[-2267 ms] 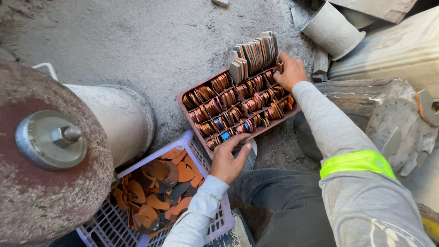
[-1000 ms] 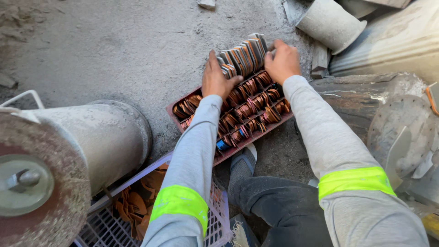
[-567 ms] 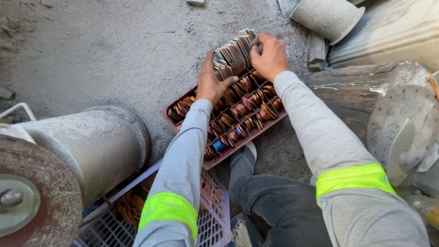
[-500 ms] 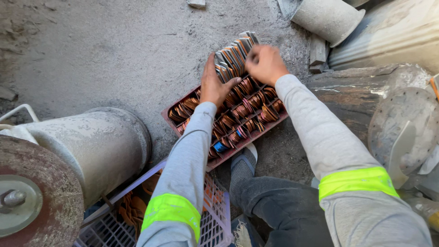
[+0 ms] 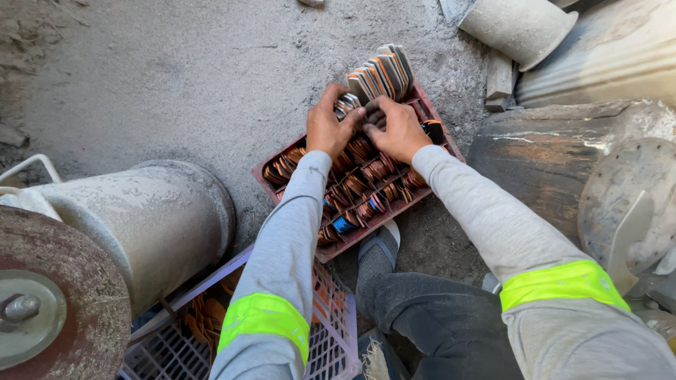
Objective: The person sits on the floor and sorts orange sandal straps from a white basket, placing them into a red tray. They occasionally pick up and inspect the straps before arranging them.
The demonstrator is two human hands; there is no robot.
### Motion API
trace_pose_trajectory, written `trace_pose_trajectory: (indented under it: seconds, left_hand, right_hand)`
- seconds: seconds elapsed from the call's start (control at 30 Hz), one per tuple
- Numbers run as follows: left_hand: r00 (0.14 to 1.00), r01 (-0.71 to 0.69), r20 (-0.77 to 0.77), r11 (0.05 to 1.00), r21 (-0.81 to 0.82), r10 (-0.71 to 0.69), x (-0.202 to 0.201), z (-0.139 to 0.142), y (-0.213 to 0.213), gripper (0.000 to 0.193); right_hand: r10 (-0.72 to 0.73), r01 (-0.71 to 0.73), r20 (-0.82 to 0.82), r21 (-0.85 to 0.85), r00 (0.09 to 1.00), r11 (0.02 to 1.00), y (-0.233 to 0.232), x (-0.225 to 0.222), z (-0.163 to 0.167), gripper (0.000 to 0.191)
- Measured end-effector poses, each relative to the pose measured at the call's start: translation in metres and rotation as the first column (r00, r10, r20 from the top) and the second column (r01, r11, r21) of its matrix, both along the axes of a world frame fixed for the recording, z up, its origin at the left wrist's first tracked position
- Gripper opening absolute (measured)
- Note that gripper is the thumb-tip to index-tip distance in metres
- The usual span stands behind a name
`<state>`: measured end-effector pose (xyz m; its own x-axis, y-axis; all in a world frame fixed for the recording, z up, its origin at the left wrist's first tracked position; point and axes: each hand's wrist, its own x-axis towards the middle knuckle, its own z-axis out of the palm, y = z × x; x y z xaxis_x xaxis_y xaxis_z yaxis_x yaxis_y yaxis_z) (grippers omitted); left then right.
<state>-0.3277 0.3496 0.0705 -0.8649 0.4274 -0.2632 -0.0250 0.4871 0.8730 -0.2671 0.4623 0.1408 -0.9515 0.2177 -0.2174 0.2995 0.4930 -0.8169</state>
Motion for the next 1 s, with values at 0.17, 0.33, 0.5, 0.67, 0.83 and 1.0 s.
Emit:
trace_pose_trajectory:
  seconds: [0.17,0.33,0.5,0.67,0.83,1.0]
  left_hand:
    - [0.955,0.139,-0.28,0.982,0.127,-0.099,0.0,-0.007,-0.005,0.048]
    - [0.979,0.019,-0.203,1.0,-0.008,-0.02,0.005,-0.008,0.001,0.047]
    - [1.0,-0.014,-0.02,1.0,-0.026,0.014,-0.011,0.005,-0.004,0.046]
    - [0.997,0.051,-0.06,0.996,0.074,-0.047,-0.033,0.029,-0.01,0.057]
    - [0.997,0.008,-0.071,0.844,0.536,0.035,-0.016,0.04,-0.018,0.079]
    - [0.86,-0.49,0.474,0.563,0.665,0.188,0.035,0.029,-0.048,0.059]
  right_hand:
    - [0.113,-0.047,-0.115,0.467,0.987,0.883,-0.021,0.002,-0.015,0.057]
    - [0.013,0.055,-0.122,0.54,0.992,0.84,-0.035,-0.008,-0.03,0.033]
    - [-0.001,0.027,-0.051,0.508,0.999,0.861,-0.033,-0.019,-0.033,0.048]
    - [0.047,0.045,-0.177,0.48,0.983,0.876,-0.018,-0.026,-0.027,0.063]
    - [0.133,-0.091,-0.05,0.497,0.99,0.863,-0.004,-0.03,-0.004,0.041]
    - [0.283,-0.291,0.092,0.489,0.955,0.822,-0.039,0.003,0.02,0.047]
